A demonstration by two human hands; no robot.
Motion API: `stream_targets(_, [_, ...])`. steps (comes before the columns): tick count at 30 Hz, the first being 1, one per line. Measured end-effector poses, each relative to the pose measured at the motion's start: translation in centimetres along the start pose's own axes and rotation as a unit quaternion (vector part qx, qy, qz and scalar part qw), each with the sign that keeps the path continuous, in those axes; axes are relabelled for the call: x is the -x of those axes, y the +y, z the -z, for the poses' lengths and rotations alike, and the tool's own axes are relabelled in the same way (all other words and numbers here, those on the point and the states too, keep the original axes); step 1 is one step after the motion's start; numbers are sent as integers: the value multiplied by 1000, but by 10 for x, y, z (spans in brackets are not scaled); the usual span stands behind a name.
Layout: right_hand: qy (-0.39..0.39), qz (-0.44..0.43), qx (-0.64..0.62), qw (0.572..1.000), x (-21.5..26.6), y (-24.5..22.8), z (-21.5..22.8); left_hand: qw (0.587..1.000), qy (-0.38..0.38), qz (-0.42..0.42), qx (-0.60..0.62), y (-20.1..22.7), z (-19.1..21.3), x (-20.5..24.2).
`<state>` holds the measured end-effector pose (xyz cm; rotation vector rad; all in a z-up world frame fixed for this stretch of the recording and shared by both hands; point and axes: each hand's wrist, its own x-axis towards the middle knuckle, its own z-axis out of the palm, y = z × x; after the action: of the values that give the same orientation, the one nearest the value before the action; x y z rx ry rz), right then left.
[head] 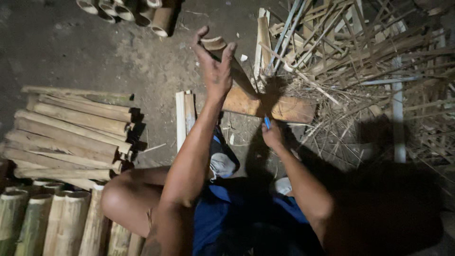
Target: The person sits on the ground and uses a knife to split bamboo poles into thin strips. They repeatedly position each pole on a wooden block, strike it with the knife to split it, and set the resulting strips aside.
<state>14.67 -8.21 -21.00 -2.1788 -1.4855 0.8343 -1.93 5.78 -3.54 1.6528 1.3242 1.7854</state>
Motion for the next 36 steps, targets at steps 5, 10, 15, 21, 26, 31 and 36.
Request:
stream_targets(5, [76,87,-42,992,16,33,5,995,31,78,57,-30,-21,19])
stream_targets(10, [34,61,-57,996,20,54,-9,997,2,68,21,-94,-26,59])
stream_targets(15, [-41,19,-95,995,12,60,-19,958,-209,147,-132,-110,4,74])
stream_targets(21, [-19,176,-55,983,-7,24,-36,981,-25,194,16,-78,79,25])
stream_targets(26, [-83,216,-68,971,-14,-15,-56,918,56,387,-73,-82,126,111])
stream_targets(31, [-212,196,-17,957,5,-42,-72,893,185,347,-220,-115,167,161])
stream_targets(36, [-301,204,13,931,29,-68,-84,831,265,467,-147,-117,199,178])
